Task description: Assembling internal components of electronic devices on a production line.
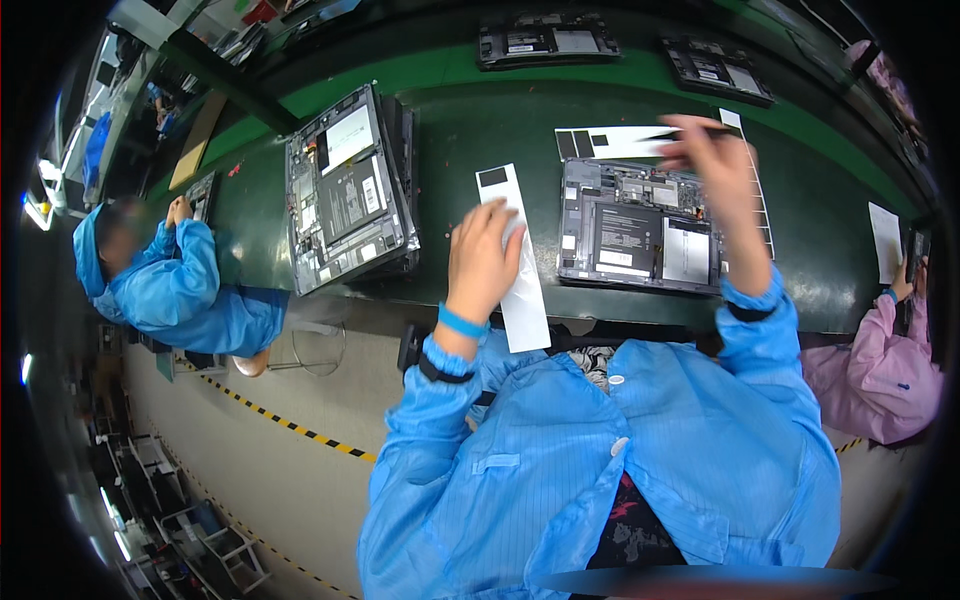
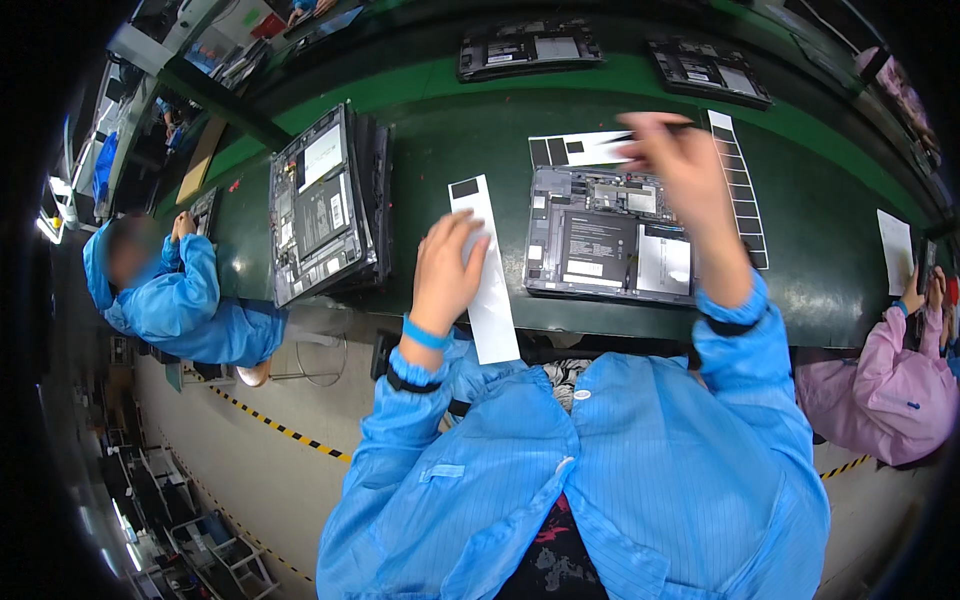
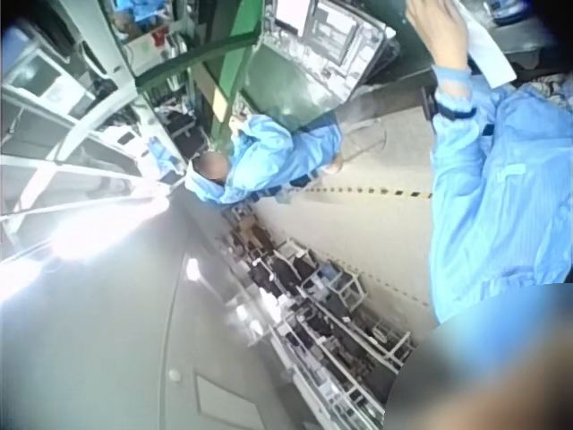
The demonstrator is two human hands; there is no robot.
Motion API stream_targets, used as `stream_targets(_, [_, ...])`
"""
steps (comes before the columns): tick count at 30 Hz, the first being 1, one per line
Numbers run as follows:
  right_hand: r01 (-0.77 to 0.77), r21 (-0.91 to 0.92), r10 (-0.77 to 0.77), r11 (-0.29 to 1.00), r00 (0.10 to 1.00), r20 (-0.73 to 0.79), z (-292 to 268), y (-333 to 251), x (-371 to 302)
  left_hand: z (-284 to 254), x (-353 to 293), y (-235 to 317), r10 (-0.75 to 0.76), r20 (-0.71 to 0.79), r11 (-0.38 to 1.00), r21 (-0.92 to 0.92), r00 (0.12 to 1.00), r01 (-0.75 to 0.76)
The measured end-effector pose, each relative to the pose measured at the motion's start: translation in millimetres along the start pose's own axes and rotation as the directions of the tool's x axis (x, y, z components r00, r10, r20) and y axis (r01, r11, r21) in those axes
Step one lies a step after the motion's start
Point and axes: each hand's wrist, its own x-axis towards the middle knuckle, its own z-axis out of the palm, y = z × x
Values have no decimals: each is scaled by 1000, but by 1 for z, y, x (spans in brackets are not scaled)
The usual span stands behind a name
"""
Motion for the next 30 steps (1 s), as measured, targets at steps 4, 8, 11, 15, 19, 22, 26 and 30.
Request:
stream_targets(4, [-109,177,60,978,964,258,112,26,35,36,36,-28,-3,-130,990,137,991,21])
stream_targets(8, [-117,-74,132,990,956,263,141,58,58,39,40,-26,-127,-36,959,249,991,132])
stream_targets(11, [-77,-283,144,956,965,222,146,64,58,38,38,-24,-153,-16,953,262,988,152])
stream_targets(15, [77,-324,-30,943,988,149,145,67,52,40,36,-24,-150,-34,953,260,988,154])
stream_targets(19, [80,-300,-29,951,985,171,142,68,50,40,36,-22,-151,-23,953,262,988,152])
stream_targets(22, [0,-351,65,937,983,173,145,71,51,40,35,-22,-150,-24,951,269,988,151])
stream_targets(26, [55,-359,8,932,985,172,146,64,47,41,34,-22,-130,-37,952,275,991,135])
stream_targets(30, [57,-408,15,911,985,169,148,58,49,41,36,-21,-114,-47,949,291,992,123])
